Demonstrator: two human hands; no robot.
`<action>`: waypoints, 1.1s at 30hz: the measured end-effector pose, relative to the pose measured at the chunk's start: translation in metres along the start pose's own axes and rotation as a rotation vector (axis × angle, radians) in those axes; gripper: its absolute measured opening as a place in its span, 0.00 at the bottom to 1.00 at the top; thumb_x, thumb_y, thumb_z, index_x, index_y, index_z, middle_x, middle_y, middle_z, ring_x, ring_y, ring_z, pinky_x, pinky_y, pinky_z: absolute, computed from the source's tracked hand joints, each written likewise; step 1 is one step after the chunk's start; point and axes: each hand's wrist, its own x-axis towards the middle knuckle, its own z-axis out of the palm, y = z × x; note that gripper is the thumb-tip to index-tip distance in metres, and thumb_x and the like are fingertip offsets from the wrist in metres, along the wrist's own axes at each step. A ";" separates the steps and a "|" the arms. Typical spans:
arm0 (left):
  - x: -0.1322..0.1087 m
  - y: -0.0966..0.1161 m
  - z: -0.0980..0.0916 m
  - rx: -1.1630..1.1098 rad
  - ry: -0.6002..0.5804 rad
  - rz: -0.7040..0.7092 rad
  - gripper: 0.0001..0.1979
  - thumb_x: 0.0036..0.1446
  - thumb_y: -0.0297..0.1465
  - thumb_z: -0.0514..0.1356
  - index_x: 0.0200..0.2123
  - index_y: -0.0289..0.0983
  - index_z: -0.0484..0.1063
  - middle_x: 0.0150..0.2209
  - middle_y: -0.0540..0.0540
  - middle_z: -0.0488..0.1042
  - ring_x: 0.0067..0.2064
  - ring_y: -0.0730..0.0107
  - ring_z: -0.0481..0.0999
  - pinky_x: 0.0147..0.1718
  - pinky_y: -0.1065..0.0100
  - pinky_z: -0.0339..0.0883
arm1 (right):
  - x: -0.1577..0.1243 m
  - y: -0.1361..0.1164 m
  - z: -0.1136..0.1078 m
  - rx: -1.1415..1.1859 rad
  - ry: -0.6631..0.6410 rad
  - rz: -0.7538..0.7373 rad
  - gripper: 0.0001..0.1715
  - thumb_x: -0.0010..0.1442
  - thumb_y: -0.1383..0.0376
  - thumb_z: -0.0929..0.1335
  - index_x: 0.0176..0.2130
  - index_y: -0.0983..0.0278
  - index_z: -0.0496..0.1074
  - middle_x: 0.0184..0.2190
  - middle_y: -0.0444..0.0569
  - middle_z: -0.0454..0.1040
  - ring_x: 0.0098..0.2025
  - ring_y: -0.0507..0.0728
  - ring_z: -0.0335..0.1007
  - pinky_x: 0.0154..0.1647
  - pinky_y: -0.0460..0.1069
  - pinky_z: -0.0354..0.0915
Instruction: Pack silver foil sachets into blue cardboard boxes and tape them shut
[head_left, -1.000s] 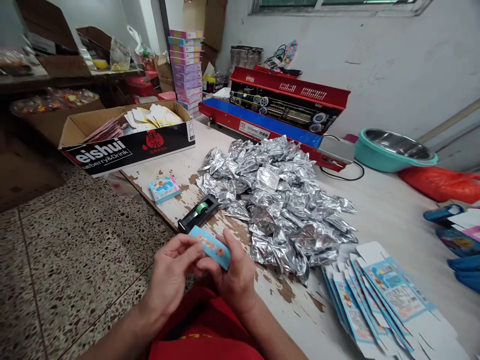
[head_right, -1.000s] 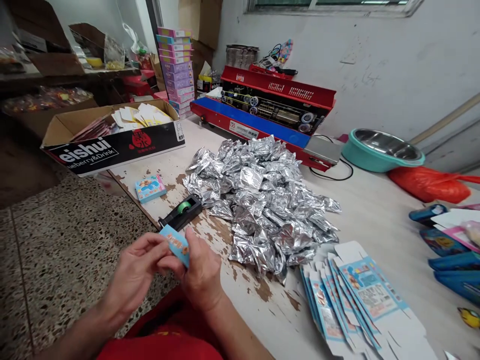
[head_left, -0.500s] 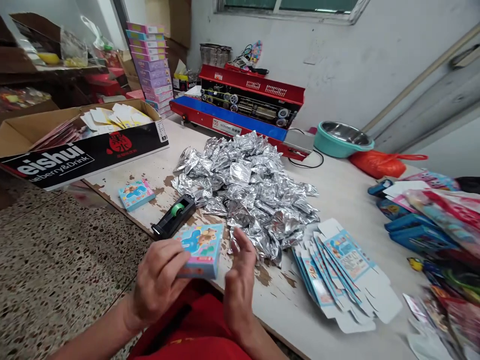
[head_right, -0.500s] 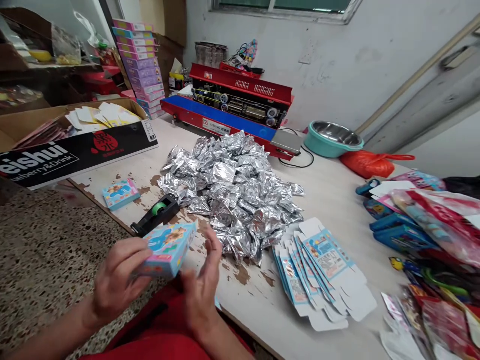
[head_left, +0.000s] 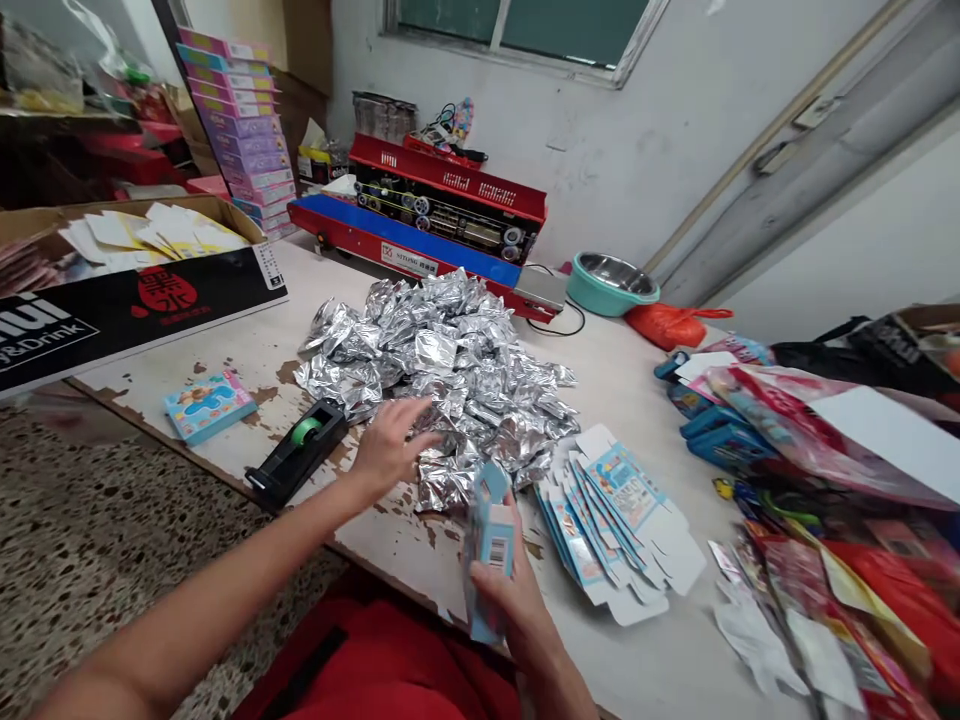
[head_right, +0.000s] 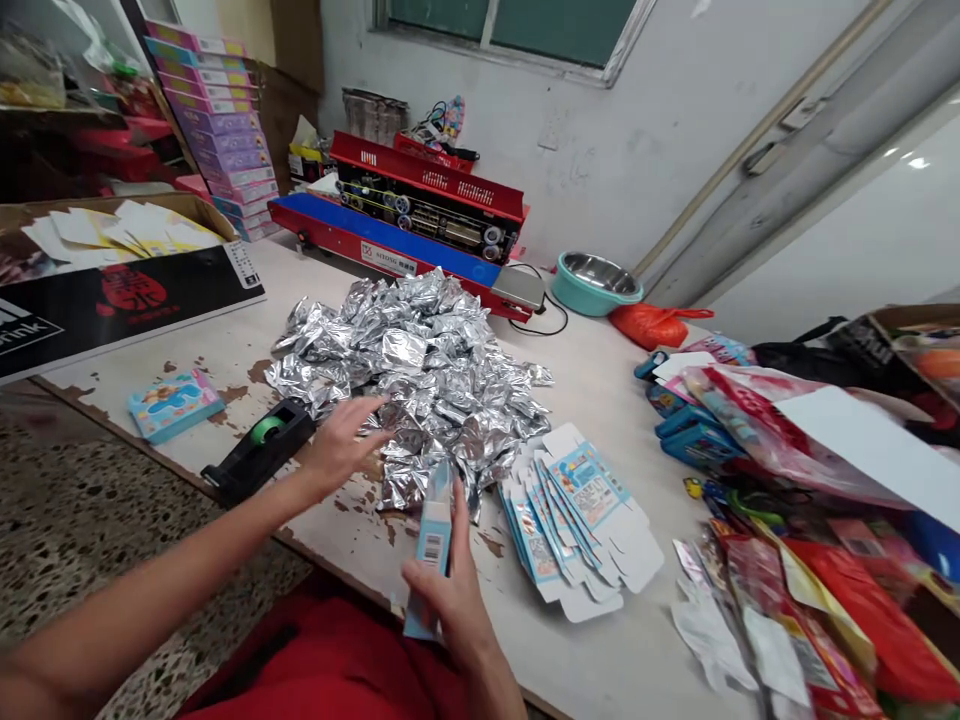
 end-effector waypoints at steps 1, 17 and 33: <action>0.022 -0.001 0.007 0.060 0.037 -0.086 0.31 0.55 0.45 0.61 0.58 0.38 0.64 0.55 0.36 0.68 0.57 0.48 0.65 0.52 0.50 0.62 | 0.001 -0.004 -0.004 -0.210 0.030 -0.051 0.59 0.44 0.51 0.74 0.66 0.55 0.46 0.64 0.52 0.55 0.65 0.66 0.51 0.63 0.62 0.51; -0.035 0.012 -0.025 -1.020 -0.171 -0.576 0.12 0.51 0.34 0.60 0.37 0.33 0.70 0.38 0.42 0.76 0.37 0.65 0.76 0.41 0.64 0.70 | 0.027 -0.012 0.033 -0.367 0.149 -0.297 0.39 0.53 0.53 0.72 0.59 0.62 0.61 0.56 0.58 0.65 0.50 0.62 0.69 0.48 0.58 0.67; -0.063 0.004 -0.012 -0.891 -0.313 -0.708 0.16 0.43 0.36 0.69 0.31 0.32 0.72 0.30 0.46 0.76 0.31 0.70 0.73 0.29 0.73 0.65 | 0.027 -0.007 0.036 -0.145 -0.038 -0.094 0.15 0.51 0.57 0.73 0.36 0.64 0.74 0.32 0.47 0.77 0.34 0.56 0.72 0.37 0.51 0.67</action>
